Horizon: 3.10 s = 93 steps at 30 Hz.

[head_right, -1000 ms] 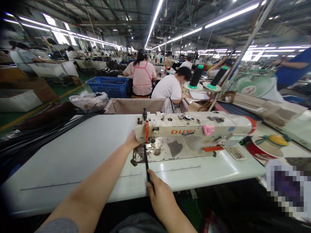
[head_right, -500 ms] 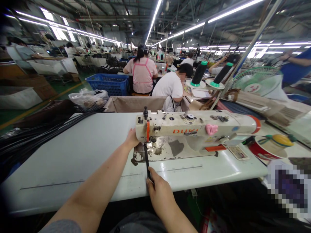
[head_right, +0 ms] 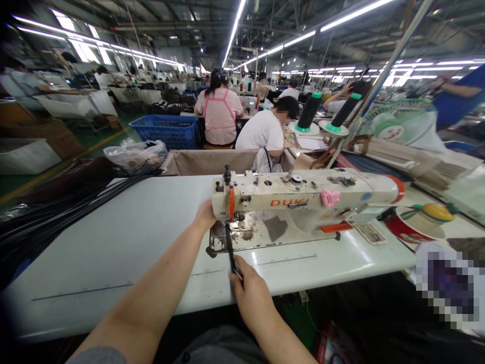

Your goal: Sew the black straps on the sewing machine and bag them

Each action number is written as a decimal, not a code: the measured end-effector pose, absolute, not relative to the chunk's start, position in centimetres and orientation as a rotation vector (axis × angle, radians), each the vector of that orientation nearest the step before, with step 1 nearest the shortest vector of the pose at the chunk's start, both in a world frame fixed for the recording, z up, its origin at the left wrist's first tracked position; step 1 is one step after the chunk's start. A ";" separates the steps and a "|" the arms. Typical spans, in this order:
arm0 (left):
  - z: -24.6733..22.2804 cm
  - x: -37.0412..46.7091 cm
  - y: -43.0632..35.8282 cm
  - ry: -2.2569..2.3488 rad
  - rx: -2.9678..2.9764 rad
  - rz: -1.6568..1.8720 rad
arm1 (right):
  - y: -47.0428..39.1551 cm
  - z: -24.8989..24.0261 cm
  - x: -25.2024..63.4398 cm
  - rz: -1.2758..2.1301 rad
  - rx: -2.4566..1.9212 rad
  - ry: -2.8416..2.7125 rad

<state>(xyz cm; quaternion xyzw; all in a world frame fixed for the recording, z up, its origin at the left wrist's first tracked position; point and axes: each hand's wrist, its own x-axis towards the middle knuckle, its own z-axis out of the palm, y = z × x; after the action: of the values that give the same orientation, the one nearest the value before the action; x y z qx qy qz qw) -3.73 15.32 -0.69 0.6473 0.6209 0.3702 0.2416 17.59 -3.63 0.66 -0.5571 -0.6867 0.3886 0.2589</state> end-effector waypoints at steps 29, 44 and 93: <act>-1.8 -8.2 0.6 1.393 0.822 1.744 | -1.2 0.5 12.3 1.760 -1.152 -1.427; -0.6 -9.2 -7.4 1.619 1.189 1.717 | 0.8 1.8 6.6 1.840 -1.016 -1.497; 0.5 -47.6 -24.8 3.101 0.685 0.255 | -0.8 -2.9 16.9 -0.096 -1.510 -2.600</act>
<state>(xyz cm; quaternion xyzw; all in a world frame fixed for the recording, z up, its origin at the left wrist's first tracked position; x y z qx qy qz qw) -47.60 -24.81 0.49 0.2150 0.9731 0.0799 -0.0221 16.91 -0.75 -2.93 -0.5009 -0.8624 -0.0319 0.0664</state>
